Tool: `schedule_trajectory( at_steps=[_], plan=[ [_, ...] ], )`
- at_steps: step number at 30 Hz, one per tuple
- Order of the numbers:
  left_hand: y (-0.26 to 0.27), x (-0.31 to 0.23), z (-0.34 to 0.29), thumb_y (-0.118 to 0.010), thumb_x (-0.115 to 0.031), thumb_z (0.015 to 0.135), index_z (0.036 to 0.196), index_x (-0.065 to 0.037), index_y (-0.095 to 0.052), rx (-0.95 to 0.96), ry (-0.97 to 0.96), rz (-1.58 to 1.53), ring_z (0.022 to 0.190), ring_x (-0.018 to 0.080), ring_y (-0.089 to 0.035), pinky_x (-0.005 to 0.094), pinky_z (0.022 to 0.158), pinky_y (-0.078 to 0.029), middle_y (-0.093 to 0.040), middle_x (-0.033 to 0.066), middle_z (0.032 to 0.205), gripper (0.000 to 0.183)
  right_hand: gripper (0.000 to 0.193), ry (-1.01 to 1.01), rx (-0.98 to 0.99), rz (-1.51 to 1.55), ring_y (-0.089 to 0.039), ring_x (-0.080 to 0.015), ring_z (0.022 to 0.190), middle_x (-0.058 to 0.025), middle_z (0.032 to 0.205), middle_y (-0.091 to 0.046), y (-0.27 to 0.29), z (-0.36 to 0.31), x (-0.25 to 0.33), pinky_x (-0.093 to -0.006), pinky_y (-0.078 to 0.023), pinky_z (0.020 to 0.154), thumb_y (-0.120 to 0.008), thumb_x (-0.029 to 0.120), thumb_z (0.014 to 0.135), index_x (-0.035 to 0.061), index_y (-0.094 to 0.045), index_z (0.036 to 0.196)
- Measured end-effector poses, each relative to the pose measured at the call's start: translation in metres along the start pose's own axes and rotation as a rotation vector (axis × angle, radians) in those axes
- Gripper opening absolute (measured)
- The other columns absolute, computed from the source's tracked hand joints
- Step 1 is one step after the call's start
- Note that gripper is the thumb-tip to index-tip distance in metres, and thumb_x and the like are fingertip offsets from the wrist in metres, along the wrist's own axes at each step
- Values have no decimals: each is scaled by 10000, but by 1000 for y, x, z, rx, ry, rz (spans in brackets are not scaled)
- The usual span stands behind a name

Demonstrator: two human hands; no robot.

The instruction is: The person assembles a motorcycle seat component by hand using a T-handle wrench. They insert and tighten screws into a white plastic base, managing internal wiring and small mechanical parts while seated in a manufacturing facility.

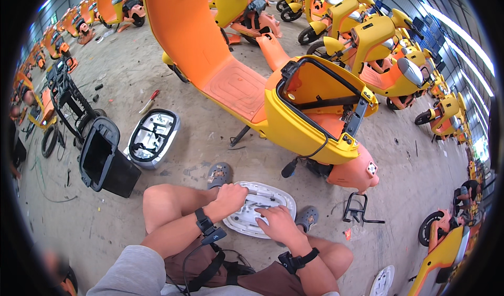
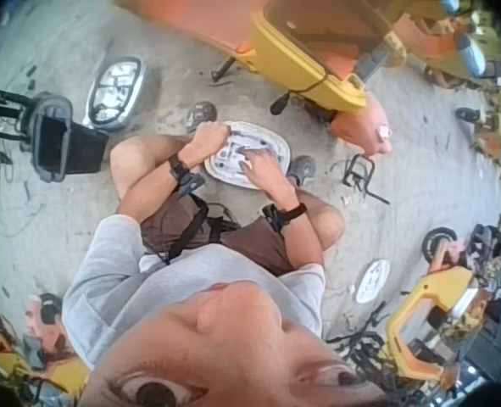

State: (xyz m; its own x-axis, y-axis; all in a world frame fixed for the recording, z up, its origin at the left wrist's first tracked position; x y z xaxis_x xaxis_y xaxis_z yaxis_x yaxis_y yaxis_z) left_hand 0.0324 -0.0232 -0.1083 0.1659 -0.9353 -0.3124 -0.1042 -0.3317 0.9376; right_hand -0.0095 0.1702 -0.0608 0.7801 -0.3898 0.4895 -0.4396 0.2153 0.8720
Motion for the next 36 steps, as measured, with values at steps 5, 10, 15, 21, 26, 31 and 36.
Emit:
schedule_trajectory(
  at_steps=[5,10,15,21,26,31,36],
  plan=[
    [2,0,-1,-547,-104,813,1005,-94,-750,-52,23,-174,821,388,-700,497,695,-557,-712,207,866,280,295,-1,8,45,-655,-324,952,-149,955,-712,5,1,1,-438,-464,895,-647,236,897,84,-695,1144],
    [0,4,8,-545,-63,806,1001,-73,-754,-94,-30,-209,840,397,-691,501,725,-556,-714,205,943,286,298,18,-6,54,-656,-339,948,-159,962,-707,3,4,-6,-449,-485,870,-654,221,888,75,-690,1145],
    [-26,17,4,-615,-25,742,973,-62,-729,-114,-86,-104,1018,319,-641,445,842,-503,-671,124,1014,260,289,48,-72,150,-651,-360,905,-168,944,-699,10,8,7,-445,-498,850,-689,152,848,36,-693,1113],
    [-25,-1,3,-685,-74,708,870,-68,-711,-215,-94,-37,1033,261,-605,408,836,-454,-643,73,1003,164,270,-11,-37,140,-650,-359,898,-158,943,-694,12,2,20,-423,-502,837,-686,118,848,36,-693,1105],
    [-25,4,6,-659,-53,695,792,-49,-709,-207,-122,-64,1027,279,-615,400,857,-467,-655,87,979,110,269,20,-38,168,-650,-348,879,-156,939,-691,17,9,24,-415,-502,812,-685,87,845,34,-691,1109],
    [-28,1,9,-642,-45,671,785,-40,-710,-110,-174,-18,1041,273,-615,437,915,-464,-667,88,977,133,266,112,-83,189,-650,-316,848,-130,909,-690,33,17,44,-391,-504,796,-691,47,835,47,-695,1102],
    [-42,3,7,-634,-27,686,808,-52,-701,-129,-220,-130,1144,278,-562,505,1020,-393,-639,91,1075,141,307,258,-137,434,-662,-276,818,-97,973,-709,46,13,83,-365,-524,750,-695,14,805,72,-695,1107]
  ],
)
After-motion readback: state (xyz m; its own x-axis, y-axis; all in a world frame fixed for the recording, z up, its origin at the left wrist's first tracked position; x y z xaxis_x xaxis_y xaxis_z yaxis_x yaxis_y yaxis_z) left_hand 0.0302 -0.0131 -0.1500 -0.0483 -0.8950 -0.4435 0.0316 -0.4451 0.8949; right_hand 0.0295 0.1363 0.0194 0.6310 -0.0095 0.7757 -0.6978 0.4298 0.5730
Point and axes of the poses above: each hand's wrist, its own z-axis towards the middle knuckle, its own y-axis out of the back of the hand, x = y × z, the point moved 2 cm from there along z, towards the middle knuckle
